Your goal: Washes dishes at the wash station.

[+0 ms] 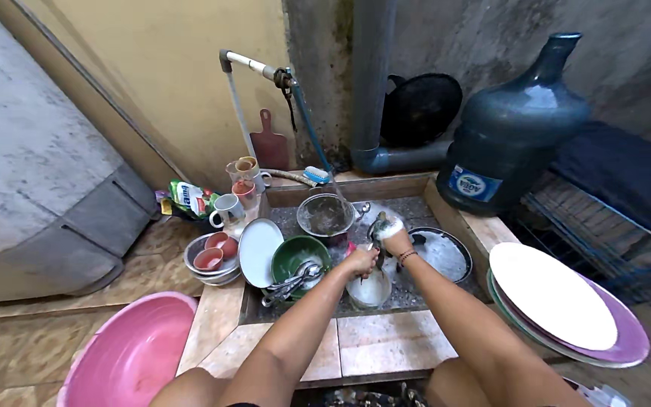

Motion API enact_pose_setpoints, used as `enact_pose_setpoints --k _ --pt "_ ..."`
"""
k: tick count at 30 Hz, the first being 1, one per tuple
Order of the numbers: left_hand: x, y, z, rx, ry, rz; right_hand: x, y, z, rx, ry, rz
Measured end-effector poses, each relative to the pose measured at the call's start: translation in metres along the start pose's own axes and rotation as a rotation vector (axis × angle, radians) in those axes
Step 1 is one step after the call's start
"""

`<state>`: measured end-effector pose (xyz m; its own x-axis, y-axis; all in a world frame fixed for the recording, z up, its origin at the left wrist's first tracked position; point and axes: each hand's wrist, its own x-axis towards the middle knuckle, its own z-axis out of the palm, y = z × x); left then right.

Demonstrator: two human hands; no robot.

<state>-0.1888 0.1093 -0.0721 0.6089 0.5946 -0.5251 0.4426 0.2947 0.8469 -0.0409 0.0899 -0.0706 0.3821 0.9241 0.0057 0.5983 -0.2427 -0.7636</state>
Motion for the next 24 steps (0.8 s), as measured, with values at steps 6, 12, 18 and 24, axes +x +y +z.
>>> enact_pose_setpoints --k 6,12,18,24 --pt "0.000 0.003 0.003 0.114 0.052 0.000 -0.004 -0.008 0.001 0.179 0.055 0.218" --pt "-0.005 0.008 -0.020 0.072 -0.130 -0.054 -0.012 0.002 -0.005 0.248 -0.134 -0.108" --pt "0.001 0.001 0.016 0.164 0.092 0.013 -0.002 -0.009 0.005 -0.010 0.088 0.142" --pt "0.005 -0.005 0.002 -0.231 0.007 0.041 0.013 0.007 -0.013 0.982 0.363 0.452"
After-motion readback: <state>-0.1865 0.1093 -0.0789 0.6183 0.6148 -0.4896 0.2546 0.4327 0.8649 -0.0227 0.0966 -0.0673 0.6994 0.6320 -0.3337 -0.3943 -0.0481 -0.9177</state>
